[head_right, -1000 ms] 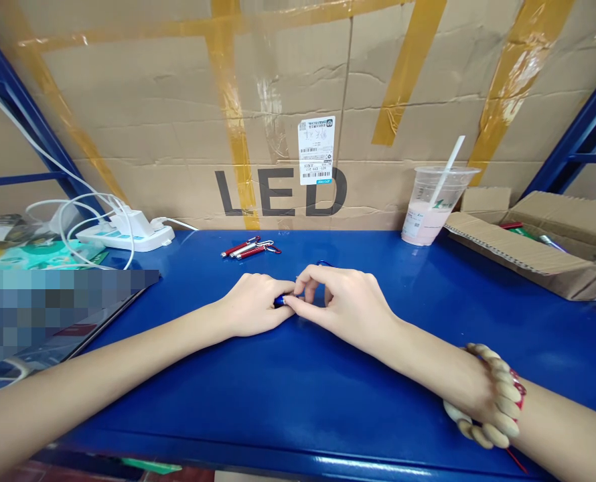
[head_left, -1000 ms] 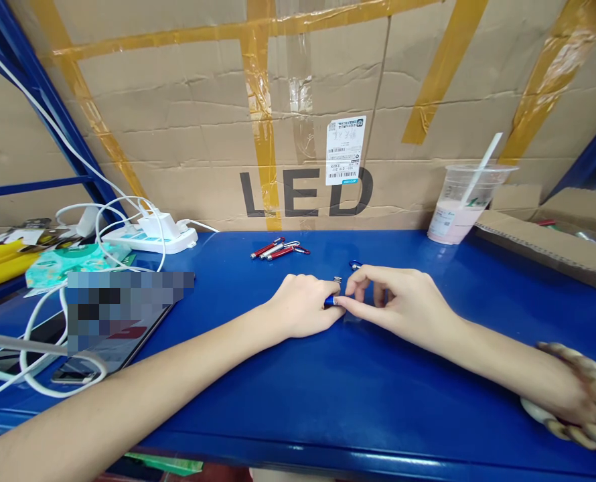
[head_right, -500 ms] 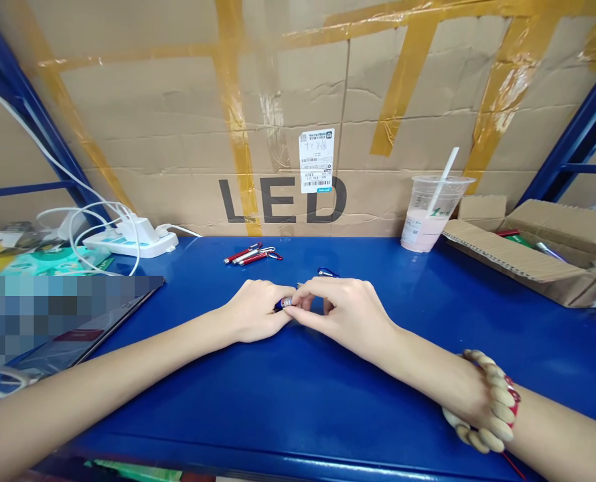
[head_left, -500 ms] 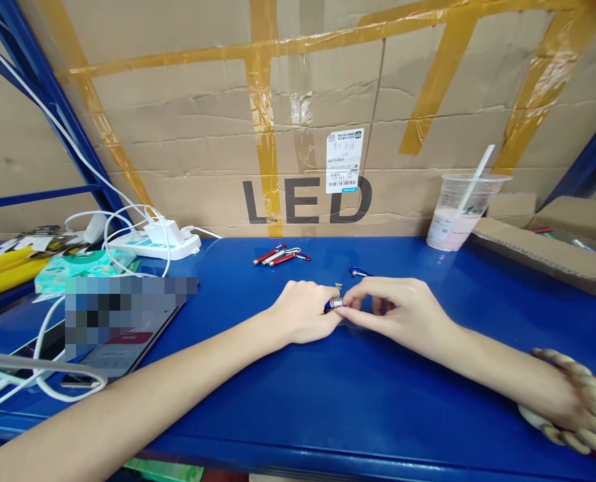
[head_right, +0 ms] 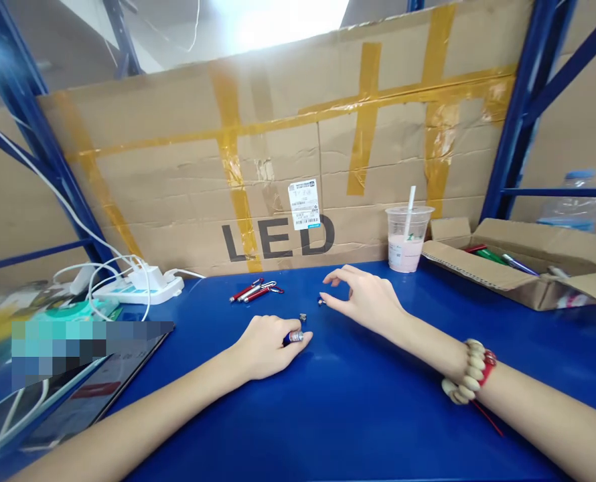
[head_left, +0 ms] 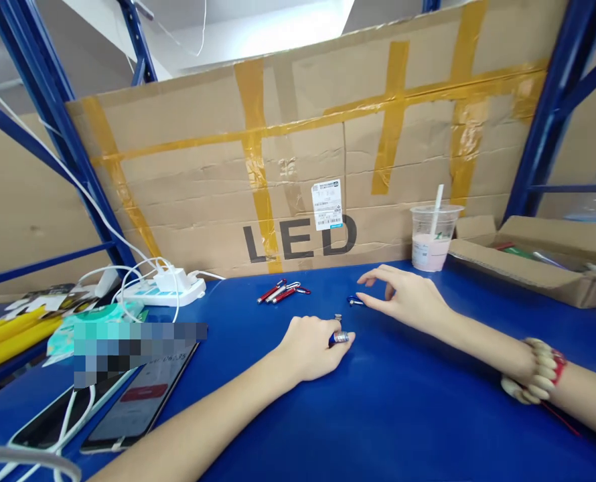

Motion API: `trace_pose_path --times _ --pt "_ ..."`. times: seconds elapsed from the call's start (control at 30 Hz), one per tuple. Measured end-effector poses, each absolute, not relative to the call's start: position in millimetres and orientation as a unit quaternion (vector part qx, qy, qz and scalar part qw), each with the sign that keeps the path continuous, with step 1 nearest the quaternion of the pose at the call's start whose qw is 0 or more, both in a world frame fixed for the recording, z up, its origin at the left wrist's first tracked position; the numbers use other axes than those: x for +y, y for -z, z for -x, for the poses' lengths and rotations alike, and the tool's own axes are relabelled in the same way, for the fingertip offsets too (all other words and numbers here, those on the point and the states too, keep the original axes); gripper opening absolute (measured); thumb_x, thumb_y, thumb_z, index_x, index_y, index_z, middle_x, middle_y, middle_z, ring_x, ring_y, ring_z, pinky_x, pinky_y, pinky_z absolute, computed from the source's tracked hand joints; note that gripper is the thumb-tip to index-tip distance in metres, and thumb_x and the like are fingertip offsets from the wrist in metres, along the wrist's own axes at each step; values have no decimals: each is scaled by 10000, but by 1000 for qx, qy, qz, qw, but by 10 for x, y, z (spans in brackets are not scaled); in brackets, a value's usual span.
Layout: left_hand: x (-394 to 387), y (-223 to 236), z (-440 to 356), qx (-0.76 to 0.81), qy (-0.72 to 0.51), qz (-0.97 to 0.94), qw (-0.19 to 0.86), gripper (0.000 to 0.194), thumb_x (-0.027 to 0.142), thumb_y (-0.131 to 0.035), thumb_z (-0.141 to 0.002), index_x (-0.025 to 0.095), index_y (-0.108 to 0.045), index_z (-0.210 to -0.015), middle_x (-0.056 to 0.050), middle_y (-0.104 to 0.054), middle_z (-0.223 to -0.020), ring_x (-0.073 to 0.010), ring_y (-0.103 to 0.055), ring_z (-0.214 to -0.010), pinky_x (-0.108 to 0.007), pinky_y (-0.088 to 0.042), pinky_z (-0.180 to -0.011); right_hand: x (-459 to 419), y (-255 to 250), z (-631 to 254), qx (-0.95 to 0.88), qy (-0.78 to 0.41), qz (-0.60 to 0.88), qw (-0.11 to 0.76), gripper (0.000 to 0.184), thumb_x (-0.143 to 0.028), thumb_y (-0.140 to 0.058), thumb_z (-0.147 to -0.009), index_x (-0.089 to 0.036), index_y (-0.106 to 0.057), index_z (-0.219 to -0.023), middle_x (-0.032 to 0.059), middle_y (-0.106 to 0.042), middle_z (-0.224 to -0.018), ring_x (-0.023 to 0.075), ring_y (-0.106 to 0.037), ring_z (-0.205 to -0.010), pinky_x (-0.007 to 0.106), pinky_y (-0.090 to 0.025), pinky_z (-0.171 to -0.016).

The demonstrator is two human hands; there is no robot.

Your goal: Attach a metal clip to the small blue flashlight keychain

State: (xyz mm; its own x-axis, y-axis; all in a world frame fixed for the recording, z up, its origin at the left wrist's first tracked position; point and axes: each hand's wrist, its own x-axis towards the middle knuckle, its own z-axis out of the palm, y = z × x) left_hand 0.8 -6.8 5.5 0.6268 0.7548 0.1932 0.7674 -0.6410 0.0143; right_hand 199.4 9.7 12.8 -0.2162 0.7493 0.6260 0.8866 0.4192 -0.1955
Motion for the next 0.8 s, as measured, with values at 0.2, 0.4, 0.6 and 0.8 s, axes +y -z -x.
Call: trace_pose_path --times 0.2,0.4,0.6,0.8 --pt "-84 -76 -12 -426 80 900 40 466 454 -214 -871 192 -584 -762 -43 -654 -737 -195 -617 -702 -267 -390 -562 213 -63 -2095 -790 88 530 296 332 -527 -499 -741 -268 -642 -891 -4 -629 -837 133 -592 -651 223 -394 -498" --pt "-107 -89 -6 -433 82 897 43 459 451 -206 -870 201 -573 -756 -39 -655 -741 -203 -617 -703 -277 -400 -572 104 -124 -2019 -823 84 483 288 328 -457 -470 -794 -263 -603 -1022 13 -614 -893 135 -592 -660 246 -438 -537" --pt "-109 -57 4 -436 89 895 40 444 465 -238 -852 206 -584 -751 -47 -660 -743 -222 -624 -716 -302 -423 -592 62 -55 -1972 -862 52 449 228 298 -350 -388 -855 -267 -592 -1057 38 -581 -1017 170 -601 -837 309 -488 -698" --pt "-75 -21 13 -431 98 896 38 441 472 -248 -843 202 -578 -730 -45 -667 -760 -230 -628 -715 -310 -436 -586 204 66 -2009 -840 33 479 252 209 -350 -439 -823 -284 -632 -868 -10 -624 -843 122 -577 -567 241 -451 -476"
